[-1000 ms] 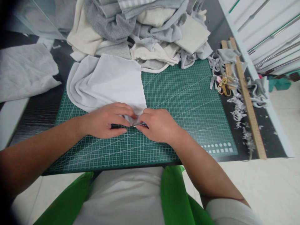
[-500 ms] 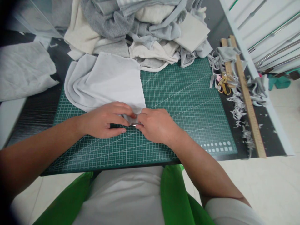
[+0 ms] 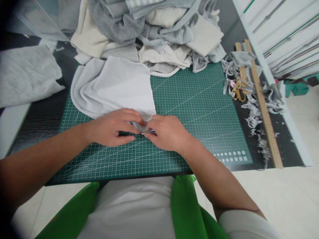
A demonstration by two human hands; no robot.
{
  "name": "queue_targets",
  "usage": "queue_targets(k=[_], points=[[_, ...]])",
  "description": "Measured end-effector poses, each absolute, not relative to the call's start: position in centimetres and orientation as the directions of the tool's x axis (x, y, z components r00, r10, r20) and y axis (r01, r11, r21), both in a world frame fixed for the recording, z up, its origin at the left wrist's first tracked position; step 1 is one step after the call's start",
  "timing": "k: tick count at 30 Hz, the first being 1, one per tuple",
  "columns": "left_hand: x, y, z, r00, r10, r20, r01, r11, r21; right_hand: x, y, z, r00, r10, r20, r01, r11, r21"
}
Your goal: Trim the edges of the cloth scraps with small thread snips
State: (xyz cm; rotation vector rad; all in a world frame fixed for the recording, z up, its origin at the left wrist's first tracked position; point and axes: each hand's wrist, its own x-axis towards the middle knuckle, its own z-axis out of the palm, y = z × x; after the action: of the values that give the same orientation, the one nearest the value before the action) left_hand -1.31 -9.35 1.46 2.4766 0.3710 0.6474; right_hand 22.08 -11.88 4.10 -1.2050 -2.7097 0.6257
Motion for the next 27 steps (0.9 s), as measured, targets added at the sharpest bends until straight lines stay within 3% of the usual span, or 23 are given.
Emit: queue_targets(k=[12, 18, 27], points=[[-1.3, -9.4, 1.5, 0.847, 0.382, 0.371, 0.125, -0.820, 0.559, 21.6, -12.3, 4.5, -0.681, 0.728, -0.085, 0.722, 0.647, -0.243], [-1.7, -9.2, 1.6, 0.782, 0.434, 0.448, 0.139, -0.822, 0.553, 22.2, -12.1, 4.4, -0.686, 0.722, -0.087, 0.714, 0.645, -0.274], [-3.2, -9.1, 1.5, 0.830, 0.419, 0.368, 0.265, -0.877, 0.401, 23.3, -11.3, 4.8, -0.636, 0.762, -0.118, 0.756, 0.586, -0.292]])
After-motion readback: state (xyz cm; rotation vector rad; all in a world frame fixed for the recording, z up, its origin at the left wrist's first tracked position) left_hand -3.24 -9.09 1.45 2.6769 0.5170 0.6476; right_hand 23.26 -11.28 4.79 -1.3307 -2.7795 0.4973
